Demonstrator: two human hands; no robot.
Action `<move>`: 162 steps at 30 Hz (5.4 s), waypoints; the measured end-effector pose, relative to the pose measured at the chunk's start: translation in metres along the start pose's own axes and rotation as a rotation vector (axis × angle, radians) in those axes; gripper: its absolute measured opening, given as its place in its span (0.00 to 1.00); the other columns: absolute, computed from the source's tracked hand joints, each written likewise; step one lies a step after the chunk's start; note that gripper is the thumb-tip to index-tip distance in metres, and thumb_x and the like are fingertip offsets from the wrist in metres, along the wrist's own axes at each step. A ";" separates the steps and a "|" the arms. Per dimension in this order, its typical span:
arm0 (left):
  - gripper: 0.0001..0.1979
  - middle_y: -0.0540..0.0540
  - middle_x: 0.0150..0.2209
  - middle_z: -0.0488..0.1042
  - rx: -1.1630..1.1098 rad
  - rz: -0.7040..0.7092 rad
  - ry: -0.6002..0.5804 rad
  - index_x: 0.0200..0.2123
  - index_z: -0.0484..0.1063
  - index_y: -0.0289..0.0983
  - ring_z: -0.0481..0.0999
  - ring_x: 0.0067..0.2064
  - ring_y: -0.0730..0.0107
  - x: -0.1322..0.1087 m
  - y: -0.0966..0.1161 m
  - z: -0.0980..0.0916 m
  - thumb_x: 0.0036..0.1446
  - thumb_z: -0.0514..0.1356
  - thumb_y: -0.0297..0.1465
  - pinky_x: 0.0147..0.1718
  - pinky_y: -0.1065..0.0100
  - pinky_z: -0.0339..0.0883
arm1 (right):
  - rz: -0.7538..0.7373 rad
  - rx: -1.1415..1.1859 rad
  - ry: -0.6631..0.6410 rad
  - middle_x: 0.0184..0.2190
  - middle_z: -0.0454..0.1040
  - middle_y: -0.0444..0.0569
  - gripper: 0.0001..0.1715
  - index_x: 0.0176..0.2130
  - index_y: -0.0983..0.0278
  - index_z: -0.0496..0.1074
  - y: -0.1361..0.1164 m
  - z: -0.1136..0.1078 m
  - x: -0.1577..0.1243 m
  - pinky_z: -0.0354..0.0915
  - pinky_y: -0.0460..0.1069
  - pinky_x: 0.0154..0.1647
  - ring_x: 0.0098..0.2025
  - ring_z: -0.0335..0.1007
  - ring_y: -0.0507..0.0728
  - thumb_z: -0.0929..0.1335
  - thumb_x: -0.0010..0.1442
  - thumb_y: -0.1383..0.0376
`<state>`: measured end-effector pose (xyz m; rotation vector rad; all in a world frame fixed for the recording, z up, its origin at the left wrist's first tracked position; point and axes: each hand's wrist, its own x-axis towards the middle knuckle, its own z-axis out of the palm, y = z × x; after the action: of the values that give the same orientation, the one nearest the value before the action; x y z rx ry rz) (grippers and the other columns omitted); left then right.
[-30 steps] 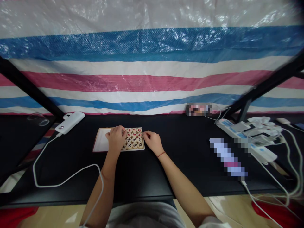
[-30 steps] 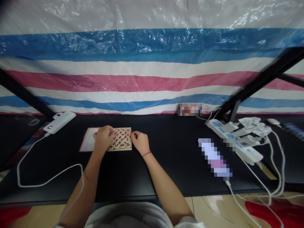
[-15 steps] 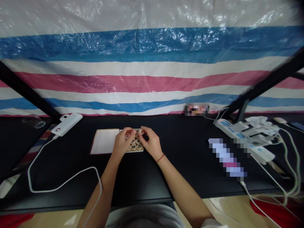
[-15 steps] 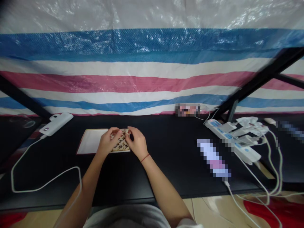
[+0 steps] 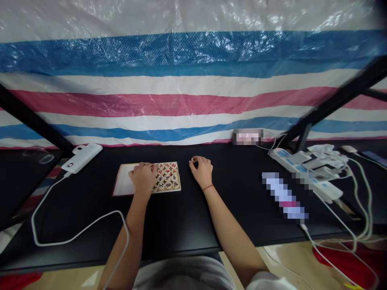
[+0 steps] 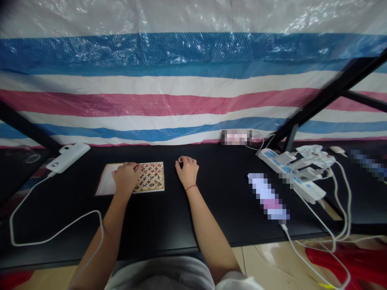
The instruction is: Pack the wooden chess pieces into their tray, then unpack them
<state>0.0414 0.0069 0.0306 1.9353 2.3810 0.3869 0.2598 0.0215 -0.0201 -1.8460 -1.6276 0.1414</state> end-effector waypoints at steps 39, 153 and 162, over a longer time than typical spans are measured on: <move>0.09 0.42 0.40 0.76 -0.164 0.046 -0.015 0.35 0.73 0.39 0.70 0.46 0.53 -0.003 0.001 0.002 0.60 0.52 0.31 0.43 0.53 0.54 | 0.044 0.075 -0.008 0.45 0.74 0.53 0.15 0.45 0.63 0.71 0.003 0.001 -0.002 0.59 0.58 0.48 0.49 0.64 0.64 0.65 0.58 0.62; 0.18 0.45 0.43 0.77 -1.269 -0.060 0.054 0.47 0.70 0.39 0.77 0.41 0.67 -0.010 0.016 0.014 0.53 0.62 0.39 0.39 0.67 0.72 | -0.001 0.184 0.185 0.39 0.77 0.52 0.09 0.38 0.61 0.72 0.015 -0.004 0.013 0.62 0.57 0.48 0.44 0.69 0.62 0.65 0.59 0.61; 0.14 0.45 0.41 0.75 -0.914 0.204 0.093 0.45 0.72 0.40 0.76 0.37 0.69 -0.015 0.019 0.019 0.54 0.62 0.34 0.42 0.65 0.71 | -0.090 0.250 0.104 0.41 0.77 0.53 0.11 0.39 0.62 0.73 -0.002 -0.006 0.006 0.63 0.57 0.49 0.46 0.69 0.61 0.66 0.60 0.59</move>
<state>0.0669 -0.0005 0.0145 1.6791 1.5531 1.3083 0.2620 0.0250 -0.0121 -1.5637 -1.5426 0.1968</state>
